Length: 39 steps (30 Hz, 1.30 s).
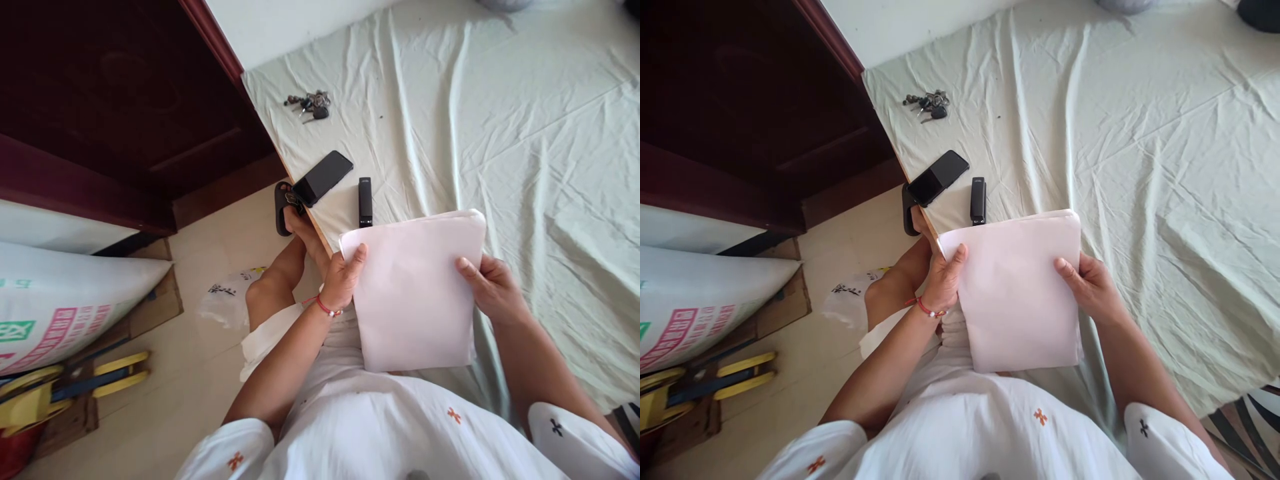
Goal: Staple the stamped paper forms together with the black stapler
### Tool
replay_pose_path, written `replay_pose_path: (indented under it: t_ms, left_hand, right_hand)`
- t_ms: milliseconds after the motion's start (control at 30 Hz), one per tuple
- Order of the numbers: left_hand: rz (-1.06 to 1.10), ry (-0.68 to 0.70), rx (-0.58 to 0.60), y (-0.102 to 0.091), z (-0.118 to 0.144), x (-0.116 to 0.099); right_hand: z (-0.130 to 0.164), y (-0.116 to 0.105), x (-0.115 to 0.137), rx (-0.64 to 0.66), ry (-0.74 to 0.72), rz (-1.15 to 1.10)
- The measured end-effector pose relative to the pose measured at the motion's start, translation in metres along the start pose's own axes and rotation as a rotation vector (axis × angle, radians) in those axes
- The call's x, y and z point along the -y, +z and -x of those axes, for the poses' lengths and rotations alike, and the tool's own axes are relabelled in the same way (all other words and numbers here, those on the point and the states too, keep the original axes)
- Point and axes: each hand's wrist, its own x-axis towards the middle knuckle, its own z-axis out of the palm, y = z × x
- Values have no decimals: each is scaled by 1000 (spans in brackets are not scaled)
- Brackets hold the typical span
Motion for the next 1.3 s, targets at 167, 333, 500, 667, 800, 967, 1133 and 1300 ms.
replay_pose_path:
  t_ms: [167, 333, 500, 667, 800, 967, 1133, 1300]
  left_hand:
    - [41, 10, 68, 5, 2, -5]
    - [84, 20, 81, 6, 3, -11]
    - [211, 80, 24, 2, 3, -25]
    - [173, 53, 72, -3, 7, -36]
    - [86, 83, 80, -4, 9, -38]
    - [-108, 175, 76, -7, 8, -38]
    - [-254, 231, 100, -4, 10, -47]
    - [-300, 234, 162, 2, 11, -52]
  right_hand:
    - [-1, -2, -9, -29, 20, 20]
    - [-2, 4, -4, -93, 37, -16]
    - [-4, 1, -6, -142, 33, -112]
    - [-5, -2, -8, -142, 63, -160]
    - [-6, -2, -7, -145, 101, -202]
    - [-7, -3, -3, -151, 82, -202]
    - [-8, -1, 1, -240, -94, -168]
    - [-5, 2, 6, -323, -124, -163]
